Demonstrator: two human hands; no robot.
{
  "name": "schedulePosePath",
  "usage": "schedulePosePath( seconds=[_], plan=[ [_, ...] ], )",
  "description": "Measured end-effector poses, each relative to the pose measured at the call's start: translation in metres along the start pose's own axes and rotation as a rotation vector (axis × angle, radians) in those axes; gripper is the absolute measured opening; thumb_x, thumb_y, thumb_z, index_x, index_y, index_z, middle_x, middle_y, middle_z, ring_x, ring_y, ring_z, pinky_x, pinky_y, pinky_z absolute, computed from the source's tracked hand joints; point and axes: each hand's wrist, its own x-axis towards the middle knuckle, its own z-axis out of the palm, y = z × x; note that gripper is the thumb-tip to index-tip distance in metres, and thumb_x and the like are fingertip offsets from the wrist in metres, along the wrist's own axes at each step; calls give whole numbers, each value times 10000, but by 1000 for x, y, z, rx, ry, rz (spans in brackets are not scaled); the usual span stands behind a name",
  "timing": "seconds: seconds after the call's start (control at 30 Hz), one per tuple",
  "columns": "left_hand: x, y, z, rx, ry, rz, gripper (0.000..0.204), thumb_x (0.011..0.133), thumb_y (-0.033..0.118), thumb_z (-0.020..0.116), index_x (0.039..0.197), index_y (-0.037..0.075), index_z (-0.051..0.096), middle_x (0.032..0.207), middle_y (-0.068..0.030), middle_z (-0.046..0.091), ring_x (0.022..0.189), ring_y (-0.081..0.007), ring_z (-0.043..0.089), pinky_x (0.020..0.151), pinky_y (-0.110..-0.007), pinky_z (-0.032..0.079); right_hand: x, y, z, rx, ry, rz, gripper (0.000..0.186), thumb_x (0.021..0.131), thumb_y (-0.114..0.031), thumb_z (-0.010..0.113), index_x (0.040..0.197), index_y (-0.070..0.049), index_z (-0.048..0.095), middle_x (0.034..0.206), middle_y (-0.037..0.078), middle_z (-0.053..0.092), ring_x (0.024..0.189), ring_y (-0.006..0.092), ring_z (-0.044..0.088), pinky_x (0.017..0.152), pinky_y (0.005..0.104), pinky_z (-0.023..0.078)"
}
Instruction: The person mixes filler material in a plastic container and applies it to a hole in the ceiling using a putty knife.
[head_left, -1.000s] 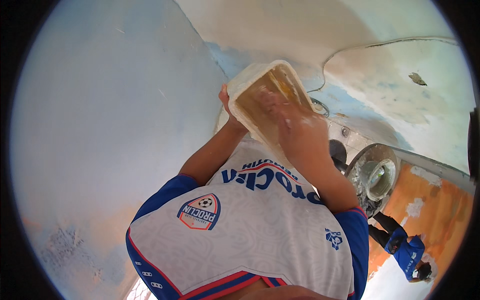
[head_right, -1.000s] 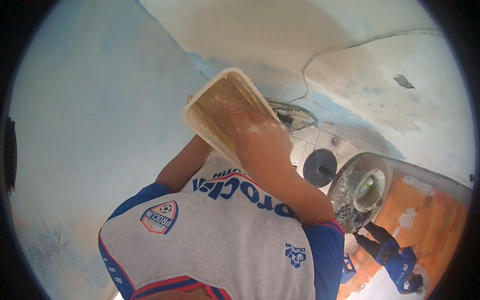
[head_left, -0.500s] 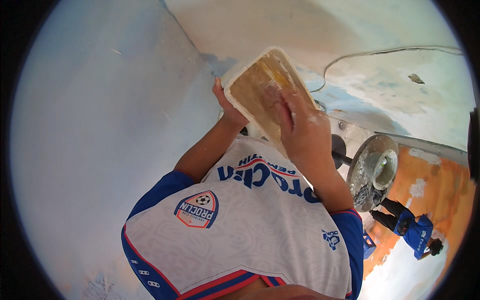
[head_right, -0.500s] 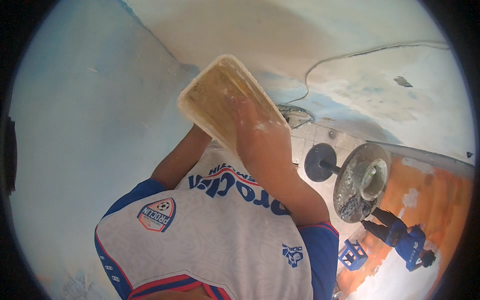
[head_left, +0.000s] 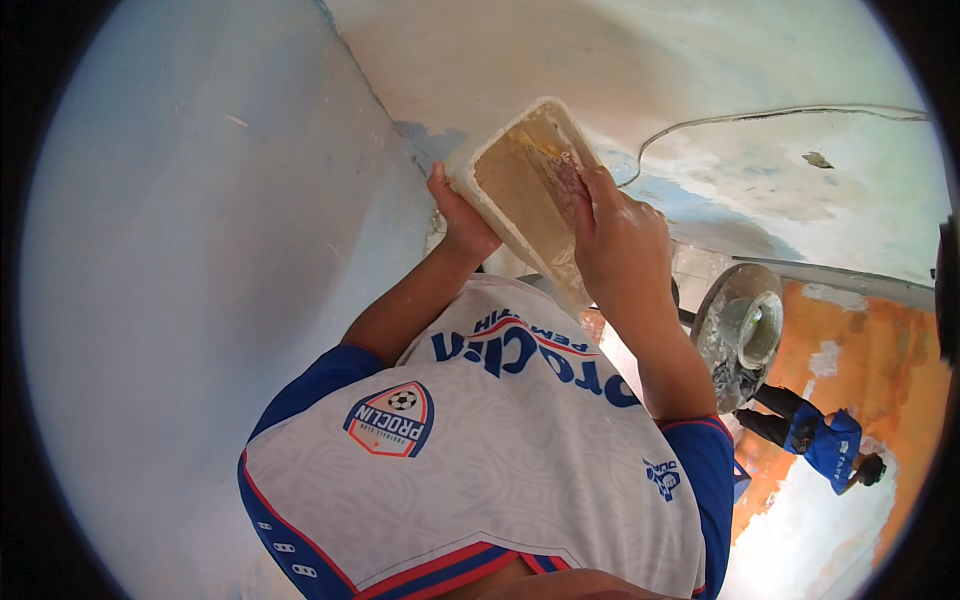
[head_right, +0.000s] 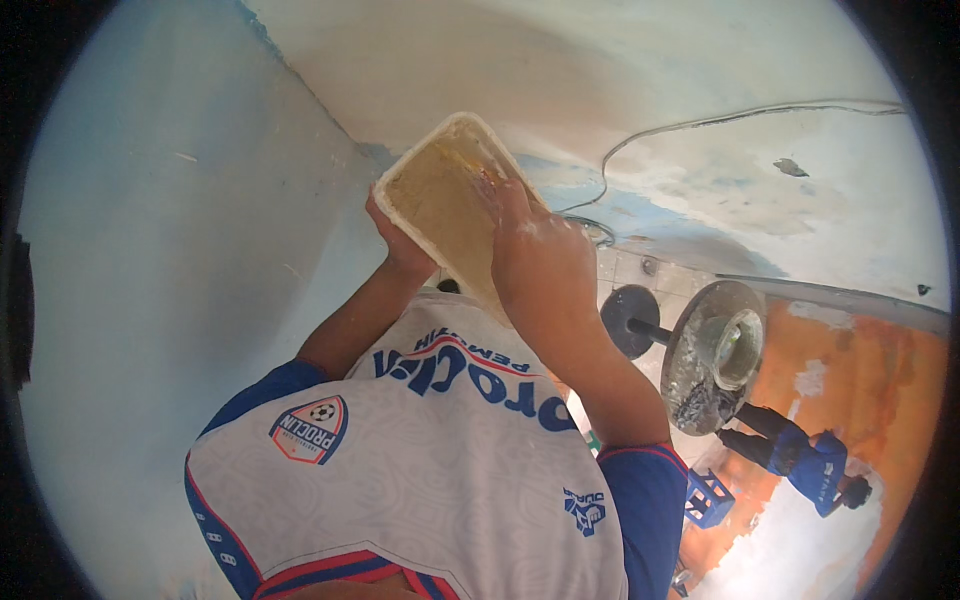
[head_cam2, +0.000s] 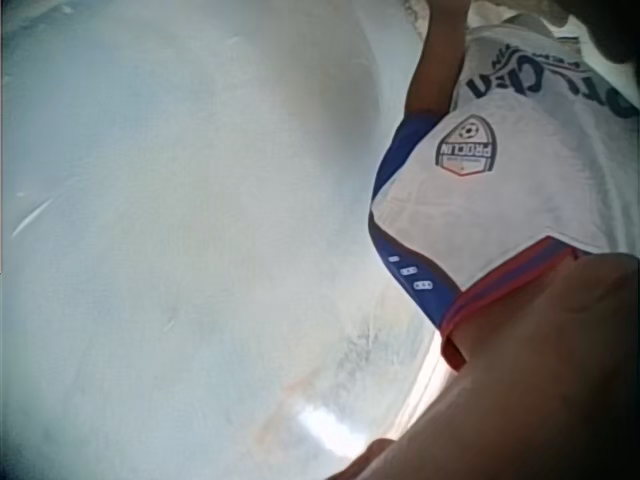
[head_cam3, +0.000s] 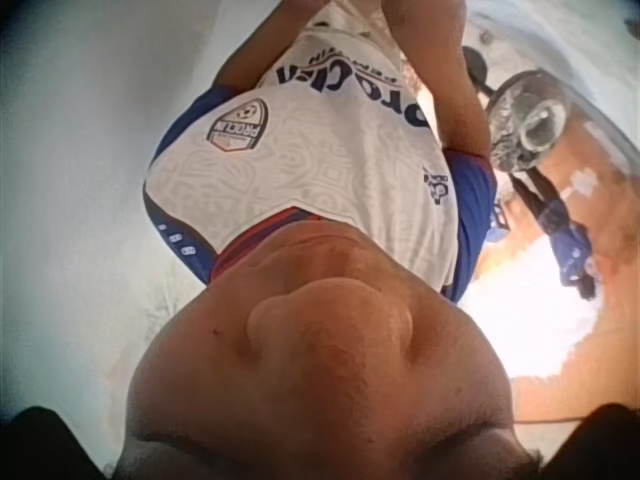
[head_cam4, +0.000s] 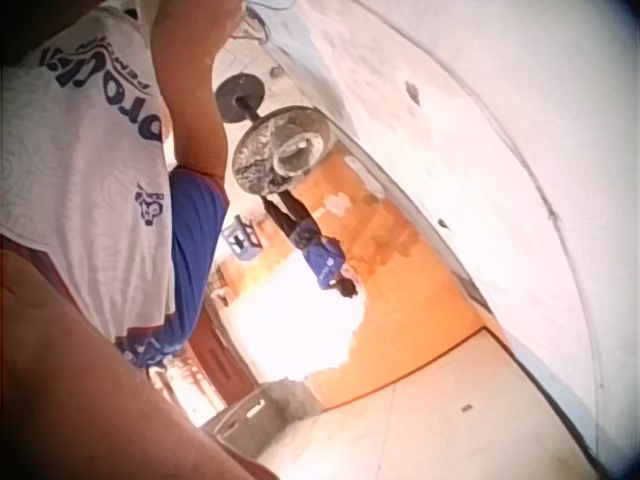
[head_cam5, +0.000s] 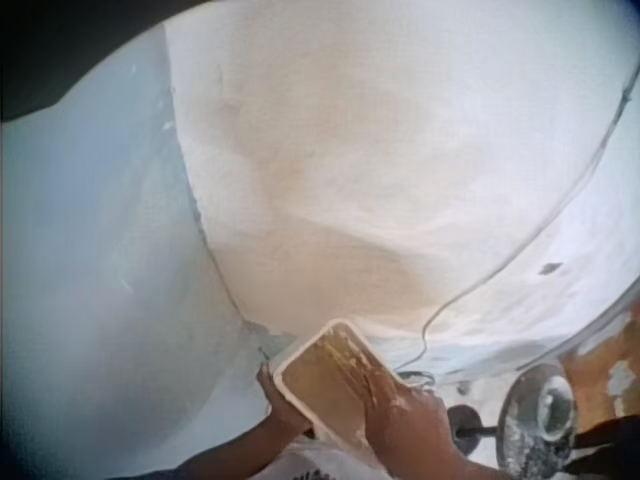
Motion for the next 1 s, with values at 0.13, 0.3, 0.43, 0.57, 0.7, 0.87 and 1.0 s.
schedulePosePath(
  seconds=[0.13,0.3,0.43,0.57,0.7,0.87,1.0],
  plan=[
    [-4,0,-3,-56,43,-59,992,890,837,227,1501,94,469,1475,-125,532,1349,-300,522,1124,-461,428,5,6,25,-85,-133,-85,279,915,-89,626,1189,-44,599,790,205,699,733,399,701,663,503,551],
    [-4,3,-22,45,35,-34,975,887,833,237,1492,108,482,1473,-118,534,1343,-300,520,1118,-461,430,5,-9,19,31,-194,-120,164,961,-117,610,1113,-58,604,780,213,684,732,436,672,663,529,530],
    [-1,3,-37,-319,-185,-116,959,888,828,241,1483,118,490,1463,-106,540,1331,-294,526,1112,-461,434,6,-23,6,-75,-154,-112,183,950,-90,605,1131,-64,607,779,219,680,748,435,675,681,529,528],
    [-10,12,-11,-97,20,-81,958,888,823,233,1476,115,499,1450,-105,552,1324,-292,536,1106,-462,443,8,-18,22,-95,-301,-188,203,935,-76,617,1138,-79,622,758,224,667,723,445,663,657,528,513],
    [-6,6,-23,-91,-189,-66,968,882,825,223,1479,114,498,1452,-108,553,1323,-296,542,1108,-463,446,15,-18,22,114,-241,-222,186,928,-81,633,1113,-61,626,760,225,666,722,450,656,647,523,502],
    [-2,7,-29,-125,-222,-22,960,889,822,217,1484,119,490,1455,-106,551,1323,-307,543,1110,-467,448,15,-29,-14,95,-108,-166,199,925,-128,671,1106,-55,633,773,224,670,747,447,658,665,519,501],
    [-4,10,-14,-114,-121,30,933,893,821,262,1479,131,492,1451,-104,548,1331,-306,530,1109,-477,442,11,-16,24,140,-239,-266,205,933,-140,658,1113,-46,627,773,217,679,747,436,669,674,512,516]
  ],
)
